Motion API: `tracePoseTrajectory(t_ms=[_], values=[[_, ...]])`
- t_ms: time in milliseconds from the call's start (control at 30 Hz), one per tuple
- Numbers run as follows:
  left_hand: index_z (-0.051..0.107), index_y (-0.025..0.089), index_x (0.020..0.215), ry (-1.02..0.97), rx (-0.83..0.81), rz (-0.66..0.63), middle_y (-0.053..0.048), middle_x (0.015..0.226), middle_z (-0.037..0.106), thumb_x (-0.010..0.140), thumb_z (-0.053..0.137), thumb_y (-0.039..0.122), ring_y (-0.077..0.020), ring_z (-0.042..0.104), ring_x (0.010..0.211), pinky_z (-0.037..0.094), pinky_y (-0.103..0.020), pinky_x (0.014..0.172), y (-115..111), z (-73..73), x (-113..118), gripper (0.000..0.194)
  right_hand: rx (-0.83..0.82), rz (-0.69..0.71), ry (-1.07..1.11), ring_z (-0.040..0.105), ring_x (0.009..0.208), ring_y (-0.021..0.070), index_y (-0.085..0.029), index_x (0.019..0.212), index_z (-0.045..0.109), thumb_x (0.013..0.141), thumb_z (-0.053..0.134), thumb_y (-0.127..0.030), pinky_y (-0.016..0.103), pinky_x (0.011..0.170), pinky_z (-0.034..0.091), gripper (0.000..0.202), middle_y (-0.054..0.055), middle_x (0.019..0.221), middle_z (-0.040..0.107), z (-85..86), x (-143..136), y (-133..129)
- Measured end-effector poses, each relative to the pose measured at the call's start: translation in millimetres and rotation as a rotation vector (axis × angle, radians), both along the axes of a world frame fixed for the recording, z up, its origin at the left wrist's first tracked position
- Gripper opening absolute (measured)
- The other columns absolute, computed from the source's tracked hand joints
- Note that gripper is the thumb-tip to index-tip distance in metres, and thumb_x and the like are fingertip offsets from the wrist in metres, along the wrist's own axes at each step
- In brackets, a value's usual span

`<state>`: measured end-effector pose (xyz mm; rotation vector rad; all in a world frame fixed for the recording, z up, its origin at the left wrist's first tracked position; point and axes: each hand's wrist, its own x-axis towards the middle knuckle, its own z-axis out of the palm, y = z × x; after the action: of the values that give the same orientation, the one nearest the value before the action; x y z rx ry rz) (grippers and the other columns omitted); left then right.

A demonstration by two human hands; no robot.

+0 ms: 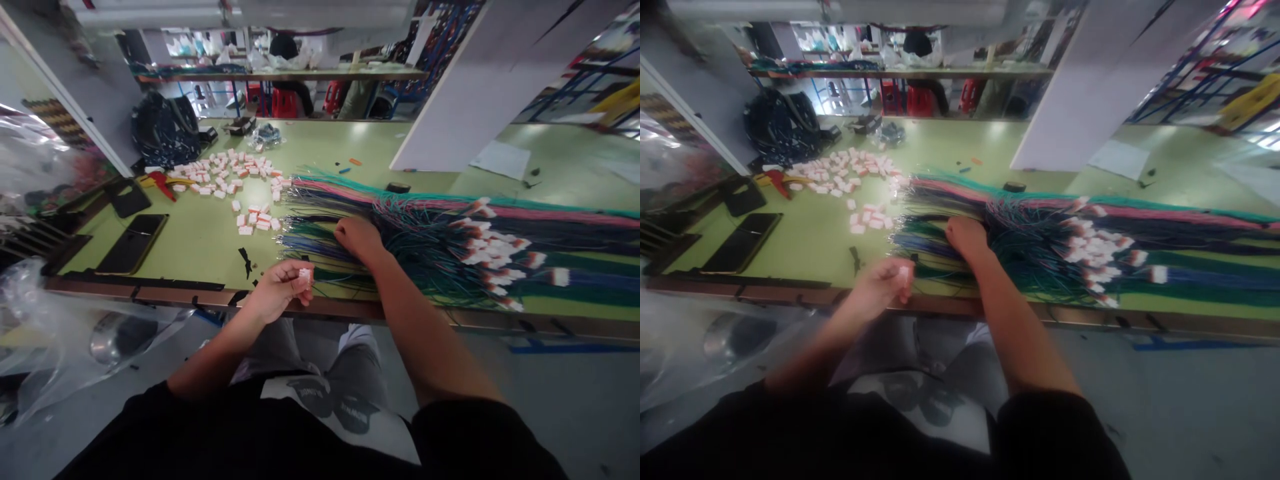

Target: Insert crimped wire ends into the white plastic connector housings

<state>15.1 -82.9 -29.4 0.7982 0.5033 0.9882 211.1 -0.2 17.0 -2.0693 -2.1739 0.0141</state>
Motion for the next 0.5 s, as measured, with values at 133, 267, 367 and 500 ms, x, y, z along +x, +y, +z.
tracePoseTrajectory(t_ms=[133, 267, 367, 500], values=[[0.066, 0.013, 0.088, 0.032, -0.013, 0.009, 0.002, 0.063, 0.063, 0.061, 0.081, 0.026, -0.0080, 0.059, 0.048, 0.049, -0.018, 0.044, -0.4, -0.7, 0.9, 0.033, 0.071, -0.035, 0.095, 0.059, 0.073, 0.0199, -0.017, 0.075, 0.067, 0.078, 0.049, -0.017, 0.029, 0.061, 0.034, 0.018, 0.010, 0.083, 0.070, 0.6, 5.3, -5.9], [0.065, 0.013, 0.089, 0.046, -0.014, 0.016, 0.002, 0.065, 0.063, 0.063, 0.080, 0.026, -0.0077, 0.059, 0.049, 0.050, -0.018, 0.045, -0.8, 0.8, -0.2, 0.032, 0.265, -0.137, 0.344, 0.059, 0.072, 0.0198, -0.017, 0.079, 0.066, 0.074, 0.049, -0.017, 0.029, 0.066, 0.040, 0.017, 0.009, 0.081, 0.070, 2.3, 18.6, -10.3], [0.065, 0.013, 0.089, 0.044, -0.018, 0.020, 0.002, 0.066, 0.063, 0.065, 0.079, 0.025, -0.0075, 0.059, 0.049, 0.050, -0.019, 0.045, -1.1, 1.3, -0.1, 0.030, 0.310, -0.039, 0.502, 0.060, 0.073, 0.0195, -0.018, 0.081, 0.067, 0.074, 0.049, -0.020, 0.030, 0.067, 0.043, 0.019, 0.007, 0.082, 0.070, 2.1, 20.5, -18.3], [0.065, 0.013, 0.089, 0.040, -0.035, 0.039, 0.002, 0.066, 0.063, 0.066, 0.078, 0.026, -0.0070, 0.058, 0.049, 0.050, -0.019, 0.045, -0.7, 1.2, 1.2, 0.029, 0.220, 0.171, 0.613, 0.061, 0.071, 0.0175, -0.018, 0.082, 0.068, 0.077, 0.051, -0.028, 0.029, 0.067, 0.044, 0.020, 0.005, 0.079, 0.071, 8.5, 6.0, -42.8]])
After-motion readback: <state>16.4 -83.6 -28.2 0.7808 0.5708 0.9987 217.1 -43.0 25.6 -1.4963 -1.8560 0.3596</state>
